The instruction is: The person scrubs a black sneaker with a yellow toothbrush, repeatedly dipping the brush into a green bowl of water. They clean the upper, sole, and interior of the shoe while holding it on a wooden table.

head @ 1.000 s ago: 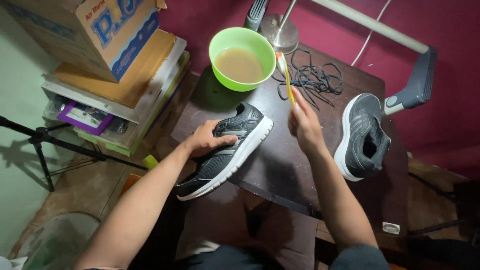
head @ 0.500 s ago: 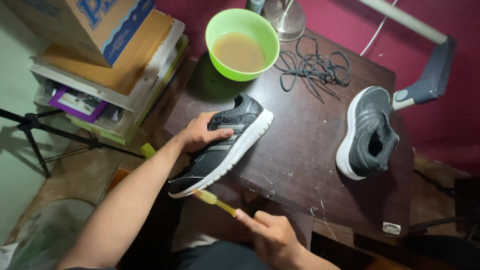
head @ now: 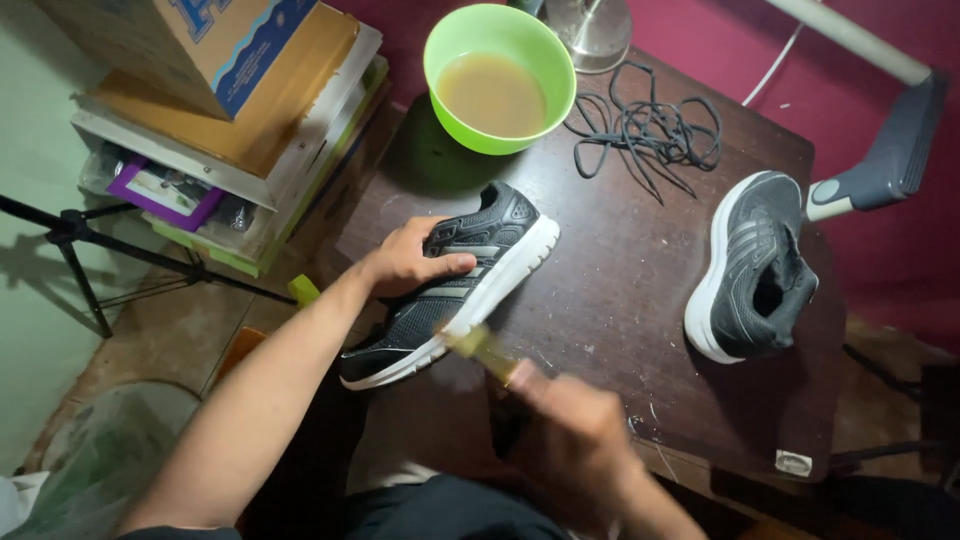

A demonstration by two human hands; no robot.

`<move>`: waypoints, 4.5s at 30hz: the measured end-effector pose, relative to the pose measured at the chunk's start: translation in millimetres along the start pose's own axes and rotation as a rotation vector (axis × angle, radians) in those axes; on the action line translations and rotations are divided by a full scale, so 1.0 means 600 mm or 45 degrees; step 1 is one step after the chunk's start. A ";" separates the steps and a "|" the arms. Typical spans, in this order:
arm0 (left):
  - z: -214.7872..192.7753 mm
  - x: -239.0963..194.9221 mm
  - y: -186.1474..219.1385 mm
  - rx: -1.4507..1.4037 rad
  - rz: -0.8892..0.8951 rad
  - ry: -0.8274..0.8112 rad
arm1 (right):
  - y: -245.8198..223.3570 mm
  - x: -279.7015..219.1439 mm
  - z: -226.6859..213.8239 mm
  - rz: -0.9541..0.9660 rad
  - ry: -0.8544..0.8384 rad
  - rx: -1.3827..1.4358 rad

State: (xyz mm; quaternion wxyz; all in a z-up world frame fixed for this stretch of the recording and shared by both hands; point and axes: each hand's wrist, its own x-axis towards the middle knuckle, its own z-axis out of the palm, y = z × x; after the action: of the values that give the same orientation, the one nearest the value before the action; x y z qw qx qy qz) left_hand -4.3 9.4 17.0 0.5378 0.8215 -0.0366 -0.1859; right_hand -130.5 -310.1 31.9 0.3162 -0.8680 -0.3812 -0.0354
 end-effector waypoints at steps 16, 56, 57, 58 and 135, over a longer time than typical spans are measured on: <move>0.000 0.002 -0.001 -0.111 -0.028 0.072 | 0.044 -0.011 0.050 -0.096 0.209 0.085; -0.004 -0.009 0.005 -0.066 0.014 -0.014 | 0.058 0.028 -0.040 -0.001 0.030 -0.173; -0.002 -0.006 -0.003 -0.044 0.005 -0.014 | 0.048 0.035 -0.043 0.006 0.090 -0.108; -0.006 0.001 -0.006 -0.014 0.000 -0.011 | 0.040 0.047 -0.046 0.009 0.159 -0.043; 0.002 0.028 -0.042 0.022 0.054 0.095 | 0.171 0.052 -0.039 0.310 0.398 0.029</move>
State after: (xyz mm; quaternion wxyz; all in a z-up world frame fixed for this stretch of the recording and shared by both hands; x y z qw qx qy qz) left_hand 7.1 14.6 -10.7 0.5355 0.8315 -0.0357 -0.1434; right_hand -33.8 -355.8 6.3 0.3834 -0.8879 -0.2201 -0.1269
